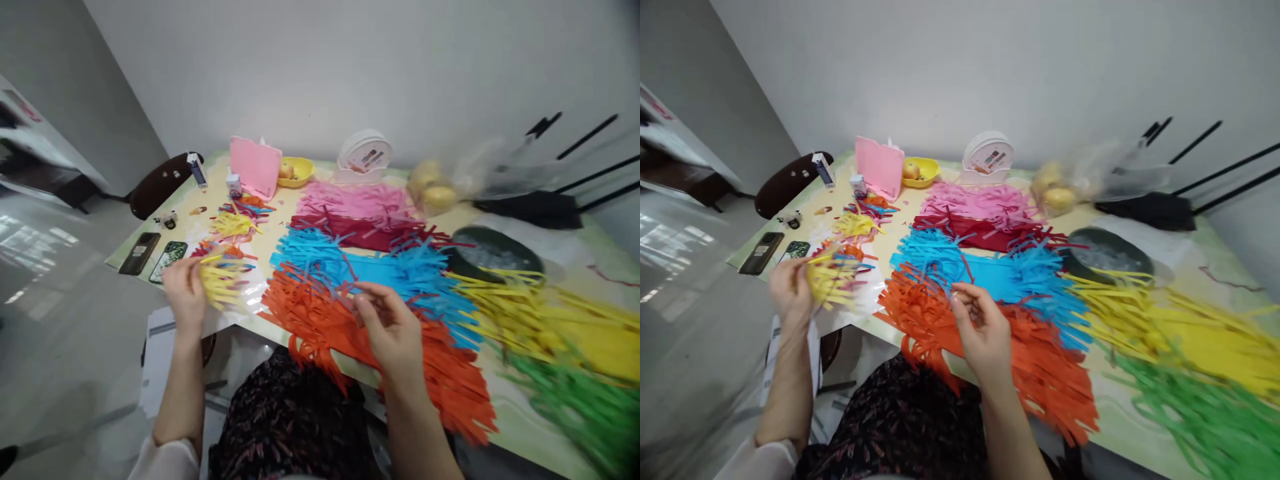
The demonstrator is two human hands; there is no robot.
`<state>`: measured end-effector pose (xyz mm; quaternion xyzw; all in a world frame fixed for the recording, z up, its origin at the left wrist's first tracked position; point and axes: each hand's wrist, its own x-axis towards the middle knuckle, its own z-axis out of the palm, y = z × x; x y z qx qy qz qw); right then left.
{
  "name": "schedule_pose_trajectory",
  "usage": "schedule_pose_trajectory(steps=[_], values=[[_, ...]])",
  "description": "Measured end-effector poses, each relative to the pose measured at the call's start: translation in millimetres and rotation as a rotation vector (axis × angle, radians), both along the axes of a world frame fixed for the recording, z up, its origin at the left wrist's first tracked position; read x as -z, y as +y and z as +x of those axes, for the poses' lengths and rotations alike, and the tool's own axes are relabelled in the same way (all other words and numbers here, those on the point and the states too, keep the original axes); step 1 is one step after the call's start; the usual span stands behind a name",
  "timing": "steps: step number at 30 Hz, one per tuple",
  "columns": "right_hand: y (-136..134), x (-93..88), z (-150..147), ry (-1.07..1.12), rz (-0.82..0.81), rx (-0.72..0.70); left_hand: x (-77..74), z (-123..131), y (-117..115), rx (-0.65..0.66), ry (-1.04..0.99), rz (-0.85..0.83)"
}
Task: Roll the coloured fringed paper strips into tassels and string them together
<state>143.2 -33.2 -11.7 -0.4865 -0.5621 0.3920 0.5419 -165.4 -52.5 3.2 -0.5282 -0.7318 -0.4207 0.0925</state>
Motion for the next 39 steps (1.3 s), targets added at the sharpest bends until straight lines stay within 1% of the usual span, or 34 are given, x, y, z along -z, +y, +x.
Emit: schedule_pose_trajectory(steps=[1,2,3,4,5,7,9,10,11,12,14,16,18,20,21,22,23,24,25,26,27,28,30,32,34,36,38,39], values=[[-0.7,4.0,-1.0,-0.012,-0.006,-0.004,0.8,-18.4,-5.2,-0.133,0.111,0.036],[-1.3,7.5,-2.1,-0.023,-0.012,-0.013,4.4,-31.0,-8.6,-0.169,0.152,0.030],[-2.0,10.2,-3.2,-0.030,-0.015,-0.021,11.2,-37.6,-10.1,-0.163,0.191,0.002],[-2.8,12.1,-3.9,-0.037,-0.016,-0.024,20.8,-38.8,-9.9,-0.124,0.214,-0.049],[-3.6,13.1,-4.0,-0.041,-0.014,-0.020,32.7,-35.9,-8.4,-0.052,0.219,-0.111],[-5.6,12.9,-1.3,-0.047,-0.011,0.011,59.0,-24.2,-3.0,0.062,0.231,-0.241],[-7.6,10.8,5.0,-0.049,-0.006,0.064,81.0,-14.1,2.6,0.110,0.231,-0.378],[-8.8,9.7,9.2,-0.051,-0.007,0.088,88.2,-11.5,4.7,0.110,0.236,-0.435],[-10.2,8.9,13.8,-0.053,-0.009,0.108,92.2,-10.8,6.3,0.094,0.251,-0.474],[-12.0,8.8,18.8,-0.056,-0.013,0.125,92.9,-11.6,7.2,0.071,0.273,-0.491],[-17.2,11.7,31.2,-0.065,-0.032,0.148,84.9,-15.0,6.9,0.032,0.327,-0.478],[-24.7,19.4,50.1,-0.085,-0.052,0.187,66.4,-16.9,4.0,0.014,0.367,-0.466],[-33.5,31.4,80.5,-0.141,-0.065,0.268,40.7,-12.2,0.2,0.004,0.384,-0.439],[-42.9,45.6,125.9,-0.214,-0.065,0.400,11.4,3.2,-0.6,-0.002,0.401,-0.343],[-48.1,52.4,153.9,-0.250,-0.065,0.484,-3.1,15.6,1.3,0.020,0.410,-0.266],[-54.1,58.4,184.5,-0.276,-0.064,0.573,-16.6,31.6,5.1,0.074,0.414,-0.181],[-61.1,63.3,216.6,-0.311,-0.060,0.676,-28.7,51.1,10.8,0.178,0.413,-0.115],[-69.0,66.9,249.0,-0.367,-0.067,0.762,-38.7,74.4,17.8,0.311,0.407,-0.047],[-77.6,69.5,280.3,-0.447,-0.074,0.828,-46.4,101.6,25.5,0.473,0.396,-0.006],[-86.2,71.5,309.1,-0.555,-0.096,0.855,-51.5,132.4,32.7,0.658,0.381,0.007],[-93.9,73.4,334.5,-0.616,-0.122,0.867,-54.0,166.4,38.7,0.843,0.365,0.010],[-100.0,75.7,356.1,-0.666,-0.146,0.867,-54.1,202.7,42.9,1.032,0.369,-0.023],[-106.1,82.6,387.5,-0.749,-0.198,0.805,-47.6,278.3,45.8,1.349,0.438,-0.137],[-105.0,91.8,406.6,-0.820,-0.241,0.717,-33.7,351.2,43.8,1.575,0.635,-0.283],[-101.1,100.6,419.0,-0.884,-0.271,0.647,-15.0,415.4,40.7,1.677,0.718,-0.296],[-98.0,107.2,428.7,-0.946,-0.290,0.595,5.9,468.5,37.8,1.755,0.779,-0.292],[-97.3,111.2,436.8,-1.005,-0.297,0.539,26.5,509.7,35.2,1.820,0.826,-0.281],[-97.7,112.4,440.1,-1.033,-0.298,0.510,36.3,525.7,34.1,1.836,0.842,-0.276]])
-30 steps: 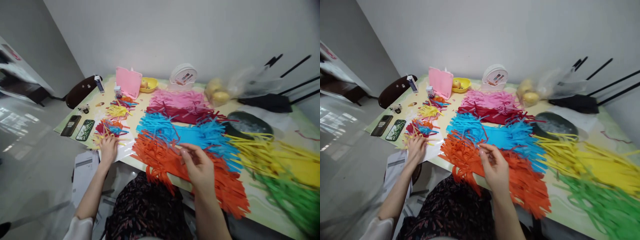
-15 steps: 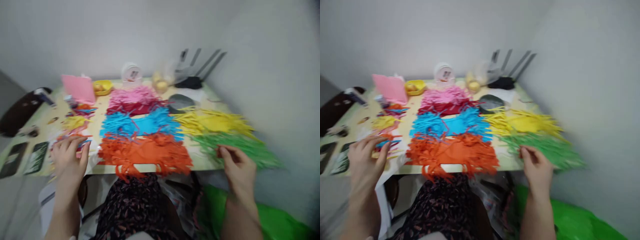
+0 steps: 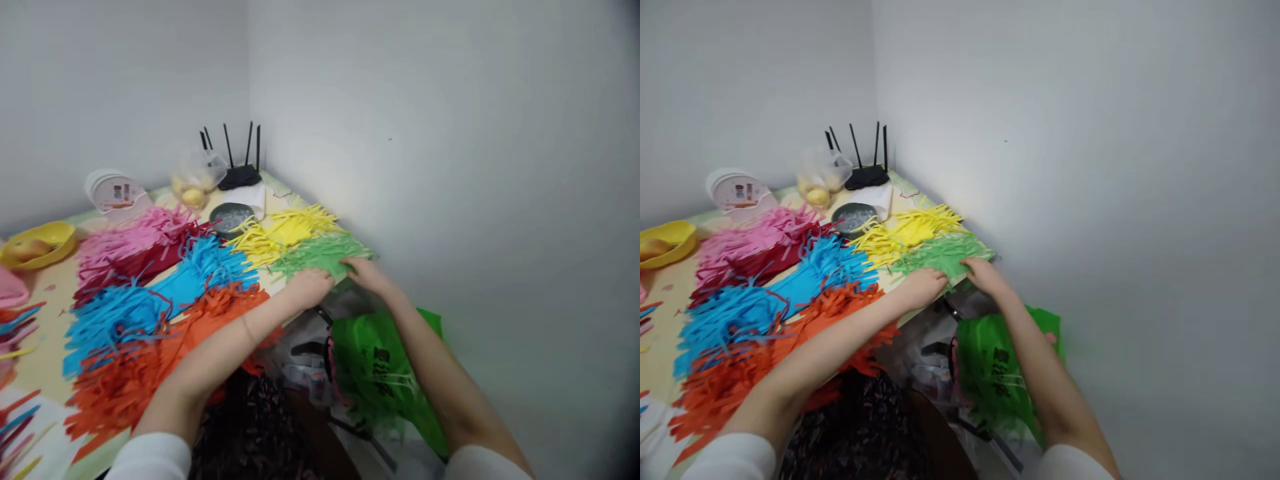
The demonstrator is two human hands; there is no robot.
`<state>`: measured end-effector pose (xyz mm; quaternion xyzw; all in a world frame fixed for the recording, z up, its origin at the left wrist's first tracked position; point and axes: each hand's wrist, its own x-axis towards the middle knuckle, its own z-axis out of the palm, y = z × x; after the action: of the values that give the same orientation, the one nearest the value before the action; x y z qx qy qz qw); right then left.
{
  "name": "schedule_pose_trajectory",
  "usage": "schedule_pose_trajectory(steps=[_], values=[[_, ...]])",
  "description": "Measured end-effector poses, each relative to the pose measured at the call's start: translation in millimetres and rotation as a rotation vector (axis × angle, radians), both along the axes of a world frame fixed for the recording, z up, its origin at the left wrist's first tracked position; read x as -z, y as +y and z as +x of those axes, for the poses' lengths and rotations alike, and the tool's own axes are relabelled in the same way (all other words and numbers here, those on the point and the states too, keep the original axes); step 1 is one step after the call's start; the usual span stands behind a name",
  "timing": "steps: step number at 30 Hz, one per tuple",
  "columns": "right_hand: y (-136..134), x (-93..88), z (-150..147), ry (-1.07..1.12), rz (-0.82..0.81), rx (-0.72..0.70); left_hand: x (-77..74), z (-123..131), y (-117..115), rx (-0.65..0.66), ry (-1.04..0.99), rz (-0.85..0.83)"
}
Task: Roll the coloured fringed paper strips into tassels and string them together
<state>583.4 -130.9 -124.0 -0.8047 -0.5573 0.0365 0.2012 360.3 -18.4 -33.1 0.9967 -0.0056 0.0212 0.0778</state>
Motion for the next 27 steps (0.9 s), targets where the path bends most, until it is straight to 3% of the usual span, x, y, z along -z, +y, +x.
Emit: schedule_pose_trajectory(steps=[4,8,15,27], values=[[-3.7,-0.3,8.2,-0.082,-0.060,-0.085,32.3,36.0,0.8,-0.061,0.031,0.025],[-3.6,-8.9,13.2,-0.141,-0.091,-0.155,46.9,44.3,10.2,-0.152,0.059,0.019],[9.0,-28.3,19.1,-0.203,-0.103,-0.243,38.7,57.9,17.8,-0.287,0.078,-0.015],[22.2,-27.0,22.7,-0.201,-0.137,-0.263,34.1,66.7,19.0,-0.378,0.081,-0.071]])
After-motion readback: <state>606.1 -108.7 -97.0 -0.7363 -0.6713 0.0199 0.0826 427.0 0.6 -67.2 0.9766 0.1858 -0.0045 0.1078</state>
